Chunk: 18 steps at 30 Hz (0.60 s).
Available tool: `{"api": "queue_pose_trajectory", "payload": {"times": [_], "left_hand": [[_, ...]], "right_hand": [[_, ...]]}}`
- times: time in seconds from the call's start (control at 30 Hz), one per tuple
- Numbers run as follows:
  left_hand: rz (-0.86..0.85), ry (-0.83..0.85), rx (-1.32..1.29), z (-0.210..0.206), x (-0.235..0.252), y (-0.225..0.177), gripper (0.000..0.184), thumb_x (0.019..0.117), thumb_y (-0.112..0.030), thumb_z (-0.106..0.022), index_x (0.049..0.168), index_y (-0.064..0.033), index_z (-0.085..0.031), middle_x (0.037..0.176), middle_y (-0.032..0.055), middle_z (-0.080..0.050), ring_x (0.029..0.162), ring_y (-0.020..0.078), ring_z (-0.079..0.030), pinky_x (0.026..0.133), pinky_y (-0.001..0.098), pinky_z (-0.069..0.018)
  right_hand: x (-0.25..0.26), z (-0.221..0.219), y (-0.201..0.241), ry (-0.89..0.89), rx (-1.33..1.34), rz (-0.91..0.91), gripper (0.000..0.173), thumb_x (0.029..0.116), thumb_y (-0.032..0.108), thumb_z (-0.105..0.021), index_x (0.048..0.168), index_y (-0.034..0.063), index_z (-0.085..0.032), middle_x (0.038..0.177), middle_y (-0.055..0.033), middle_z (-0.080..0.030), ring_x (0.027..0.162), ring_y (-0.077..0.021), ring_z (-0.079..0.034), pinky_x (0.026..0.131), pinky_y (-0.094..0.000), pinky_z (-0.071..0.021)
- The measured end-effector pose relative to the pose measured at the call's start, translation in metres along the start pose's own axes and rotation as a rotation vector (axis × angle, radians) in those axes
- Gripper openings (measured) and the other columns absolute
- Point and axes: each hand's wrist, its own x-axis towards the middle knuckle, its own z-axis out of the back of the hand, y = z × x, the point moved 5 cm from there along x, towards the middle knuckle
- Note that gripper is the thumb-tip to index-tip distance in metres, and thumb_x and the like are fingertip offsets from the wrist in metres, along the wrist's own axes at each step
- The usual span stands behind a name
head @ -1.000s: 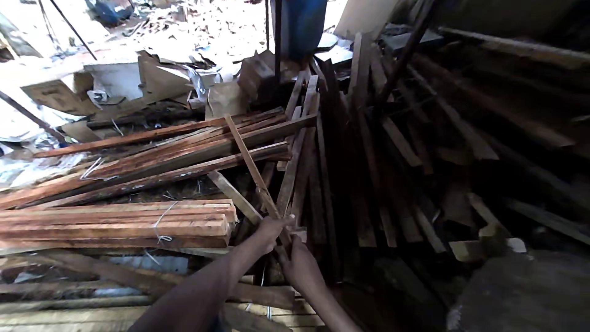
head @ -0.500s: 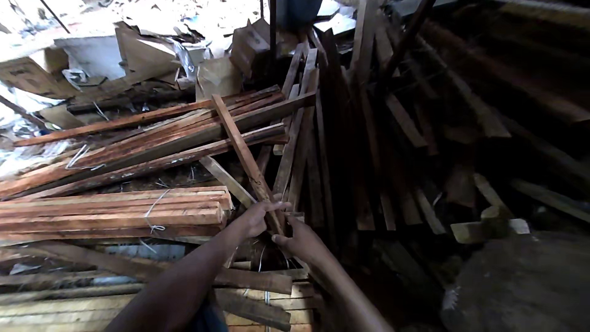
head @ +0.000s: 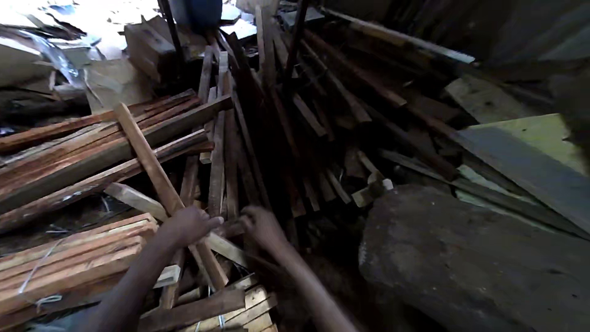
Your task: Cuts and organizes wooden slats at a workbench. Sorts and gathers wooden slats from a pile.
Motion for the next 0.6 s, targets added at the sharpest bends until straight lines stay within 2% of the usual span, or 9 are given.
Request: {"api": "queue_pose_trajectory", "payload": {"times": [0.1, 0.17, 0.23, 0.3, 0.37, 0.43, 0.47, 0.53, 0.6], "left_hand": [[-0.145, 0.004, 0.038, -0.019, 0.008, -0.009, 0.049, 0.0968, -0.062, -0.058, 0.094, -0.015, -0.073, 0.08, 0.0037, -0.072, 0.073, 0.0206, -0.071, 0.074, 0.0485, -0.0605], [-0.204, 0.011, 0.053, -0.024, 0.008, -0.012, 0.046, 0.0977, -0.061, -0.058, 0.107, -0.0191, -0.073, 0.089, 0.0028, -0.071, 0.08, 0.0196, -0.069, 0.08, 0.0487, -0.0592], [-0.255, 0.009, 0.043, -0.026, 0.008, -0.015, 0.042, 0.0988, -0.059, -0.057, 0.114, -0.0229, -0.072, 0.093, 0.0004, -0.072, 0.082, 0.0167, -0.07, 0.082, 0.0459, -0.0602], [-0.302, -0.019, 0.016, -0.028, 0.011, -0.016, 0.037, 0.0991, -0.057, -0.058, 0.118, -0.0283, -0.071, 0.093, -0.0039, -0.072, 0.082, 0.0127, -0.07, 0.081, 0.0425, -0.0605], [-0.342, -0.044, -0.021, -0.028, 0.012, -0.02, 0.035, 0.0993, -0.056, -0.059, 0.122, -0.0313, -0.07, 0.094, -0.0071, -0.073, 0.084, 0.0096, -0.069, 0.082, 0.0411, -0.0601], [-0.368, -0.071, -0.06, -0.028, 0.012, -0.024, 0.035, 0.0996, -0.054, -0.059, 0.124, -0.0307, -0.069, 0.097, -0.0072, -0.072, 0.084, 0.0088, -0.069, 0.082, 0.0398, -0.0598], [-0.376, -0.097, -0.081, -0.027, 0.012, -0.026, 0.035, 0.0993, -0.054, -0.06, 0.123, -0.0306, -0.07, 0.097, -0.0077, -0.072, 0.084, 0.0082, -0.069, 0.081, 0.039, -0.0599], [-0.365, -0.153, -0.125, -0.025, 0.013, -0.027, 0.035, 0.0986, -0.055, -0.061, 0.122, -0.0314, -0.07, 0.102, -0.0104, -0.074, 0.089, 0.0064, -0.071, 0.084, 0.0388, -0.061], [-0.333, -0.149, -0.172, -0.024, 0.013, -0.027, 0.04, 0.0986, -0.055, -0.061, 0.128, -0.0283, -0.067, 0.112, -0.008, -0.073, 0.099, 0.0078, -0.07, 0.092, 0.0407, -0.0592]], "right_hand": [[0.03, 0.068, -0.063, -0.424, -0.219, -0.232, 0.057, 0.0968, 0.029, -0.066, 0.146, 0.0045, -0.052, 0.147, -0.0244, -0.051, 0.132, -0.0422, -0.053, 0.106, -0.0602, -0.0475], [0.042, 0.091, -0.108, -0.539, -0.317, -0.347, 0.08, 0.0914, 0.03, -0.073, 0.156, 0.0, -0.036, 0.16, -0.0278, -0.033, 0.145, -0.0479, -0.037, 0.114, -0.0646, -0.0368], [0.051, 0.091, -0.136, -0.508, -0.382, -0.398, 0.087, 0.0872, 0.031, -0.079, 0.156, 0.0007, -0.034, 0.153, -0.0283, -0.042, 0.14, -0.0492, -0.041, 0.109, -0.0636, -0.0425], [0.053, 0.084, -0.133, -0.455, -0.393, -0.367, 0.072, 0.0863, 0.025, -0.08, 0.147, 0.0035, -0.048, 0.144, -0.027, -0.051, 0.131, -0.0483, -0.05, 0.105, -0.0628, -0.0472], [0.052, 0.067, -0.117, -0.362, -0.304, -0.355, 0.066, 0.0885, 0.027, -0.078, 0.145, 0.0072, -0.052, 0.141, -0.0254, -0.054, 0.127, -0.0455, -0.055, 0.102, -0.0621, -0.0488], [0.046, 0.035, -0.103, -0.211, -0.095, -0.337, 0.063, 0.0949, 0.029, -0.069, 0.149, 0.0079, -0.046, 0.138, -0.0224, -0.057, 0.122, -0.0391, -0.061, 0.099, -0.0573, -0.0538], [0.042, 0.017, -0.099, -0.154, 0.016, -0.296, 0.06, 0.0963, 0.032, -0.068, 0.147, 0.0074, -0.049, 0.133, -0.0211, -0.062, 0.117, -0.0364, -0.064, 0.097, -0.0563, -0.0545], [0.032, -0.02, -0.098, -0.102, 0.239, -0.211, 0.055, 0.0936, 0.036, -0.07, 0.141, 0.0118, -0.058, 0.127, -0.0128, -0.068, 0.113, -0.0258, -0.068, 0.097, -0.0491, -0.0566], [0.017, -0.044, -0.101, -0.09, 0.631, -0.257, 0.048, 0.0873, 0.022, -0.076, 0.132, 0.0103, -0.064, 0.118, -0.0096, -0.07, 0.104, -0.0194, -0.069, 0.089, -0.0407, -0.0597]]}}
